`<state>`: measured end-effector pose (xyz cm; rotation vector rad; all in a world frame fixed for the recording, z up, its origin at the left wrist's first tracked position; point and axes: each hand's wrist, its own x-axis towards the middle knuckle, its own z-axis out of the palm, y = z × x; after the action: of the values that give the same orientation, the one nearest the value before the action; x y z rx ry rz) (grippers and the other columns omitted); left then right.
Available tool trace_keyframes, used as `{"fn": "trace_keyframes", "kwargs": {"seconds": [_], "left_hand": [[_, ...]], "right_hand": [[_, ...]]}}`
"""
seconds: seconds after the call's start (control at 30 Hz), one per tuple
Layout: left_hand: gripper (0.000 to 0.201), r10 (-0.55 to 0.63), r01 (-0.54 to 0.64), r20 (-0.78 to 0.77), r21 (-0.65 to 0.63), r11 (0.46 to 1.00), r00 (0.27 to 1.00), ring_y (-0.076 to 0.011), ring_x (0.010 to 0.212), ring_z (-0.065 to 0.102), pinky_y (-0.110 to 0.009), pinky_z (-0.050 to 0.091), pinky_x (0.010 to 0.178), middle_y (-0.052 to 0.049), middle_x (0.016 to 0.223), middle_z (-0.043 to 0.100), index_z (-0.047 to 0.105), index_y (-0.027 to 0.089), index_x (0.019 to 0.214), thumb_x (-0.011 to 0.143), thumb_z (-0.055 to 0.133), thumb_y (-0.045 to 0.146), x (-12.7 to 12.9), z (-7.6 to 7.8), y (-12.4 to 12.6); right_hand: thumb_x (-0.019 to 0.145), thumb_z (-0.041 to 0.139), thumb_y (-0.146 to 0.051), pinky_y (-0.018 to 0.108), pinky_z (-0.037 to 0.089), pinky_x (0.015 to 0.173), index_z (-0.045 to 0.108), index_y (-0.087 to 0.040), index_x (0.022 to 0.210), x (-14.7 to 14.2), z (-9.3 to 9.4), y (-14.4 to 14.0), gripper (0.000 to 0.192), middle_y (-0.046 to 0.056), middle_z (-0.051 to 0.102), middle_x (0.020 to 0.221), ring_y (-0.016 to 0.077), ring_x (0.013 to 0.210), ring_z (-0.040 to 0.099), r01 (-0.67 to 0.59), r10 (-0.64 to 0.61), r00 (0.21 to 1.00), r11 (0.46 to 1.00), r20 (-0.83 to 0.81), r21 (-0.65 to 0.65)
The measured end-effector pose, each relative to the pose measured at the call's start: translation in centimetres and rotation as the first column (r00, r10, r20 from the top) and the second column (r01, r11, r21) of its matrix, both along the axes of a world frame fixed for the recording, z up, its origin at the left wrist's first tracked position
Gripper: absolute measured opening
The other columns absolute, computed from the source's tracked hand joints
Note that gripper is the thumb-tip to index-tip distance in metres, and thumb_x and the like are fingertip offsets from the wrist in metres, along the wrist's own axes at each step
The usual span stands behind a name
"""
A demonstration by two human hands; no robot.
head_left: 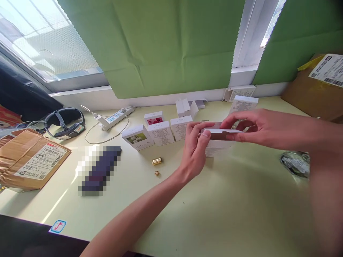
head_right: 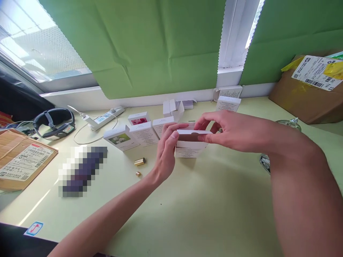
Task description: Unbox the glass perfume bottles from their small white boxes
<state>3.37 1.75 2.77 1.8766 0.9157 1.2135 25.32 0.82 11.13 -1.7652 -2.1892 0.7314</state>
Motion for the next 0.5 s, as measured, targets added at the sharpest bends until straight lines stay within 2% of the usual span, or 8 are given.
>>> {"fn": "trace_keyframes", "kwargs": {"seconds": [0.07, 0.17, 0.3, 0.5], "left_hand": [[0.038, 0.01, -0.006, 0.075, -0.043, 0.999, 0.997, -0.0233, 0.118, 0.051, -0.038, 0.045, 0.103, -0.006, 0.125, 0.05, 0.061, 0.027, 0.121, 0.104, 0.033, 0.047, 0.0, -0.6, -0.2], [0.042, 0.017, -0.007, 0.124, -0.082, 0.997, 0.992, -0.0241, 0.116, 0.05, -0.039, 0.047, 0.098, -0.007, 0.127, 0.046, 0.059, 0.028, 0.126, 0.102, 0.031, 0.05, -0.1, -1.7, 0.0], [0.045, -0.014, 0.013, 0.117, 0.016, 1.0, 0.993, -0.0275, 0.117, 0.047, -0.042, 0.047, 0.098, -0.008, 0.13, 0.043, 0.054, 0.03, 0.132, 0.096, 0.043, 0.054, -0.4, -2.6, 0.5], [0.04, -0.01, 0.005, 0.135, 0.037, 0.999, 0.991, -0.028, 0.12, 0.044, -0.044, 0.045, 0.103, -0.007, 0.13, 0.042, 0.054, 0.031, 0.13, 0.092, 0.045, 0.034, -0.3, -2.5, 0.4]], "right_hand": [[0.086, 0.056, -0.071, 0.033, 0.049, 0.062, 0.066, -0.041, 0.117, -0.1, -0.2, 0.3, 0.044, -0.001, 0.073, 0.103, 0.0207, 0.078, 0.066, -0.02, 0.02, 1.0, 1.0, 0.003, -0.002], [0.083, 0.062, -0.068, 0.033, 0.05, 0.059, 0.067, -0.042, 0.118, -0.1, -0.8, 0.8, 0.043, -0.001, 0.075, 0.096, 0.0225, 0.075, 0.068, -0.064, 0.063, 0.998, 0.998, -0.021, -0.026], [0.082, 0.066, -0.064, 0.032, 0.049, 0.052, 0.068, -0.041, 0.118, 0.0, -1.5, 1.4, 0.043, 0.0, 0.076, 0.09, 0.0227, 0.068, 0.069, -0.109, 0.109, 0.993, 0.994, -0.053, 0.007], [0.083, 0.065, -0.065, 0.032, 0.048, 0.054, 0.072, -0.04, 0.109, -0.4, -1.2, 1.5, 0.037, 0.0, 0.075, 0.096, 0.0228, 0.072, 0.069, -0.089, 0.092, 0.996, 0.989, -0.018, 0.119]]}}
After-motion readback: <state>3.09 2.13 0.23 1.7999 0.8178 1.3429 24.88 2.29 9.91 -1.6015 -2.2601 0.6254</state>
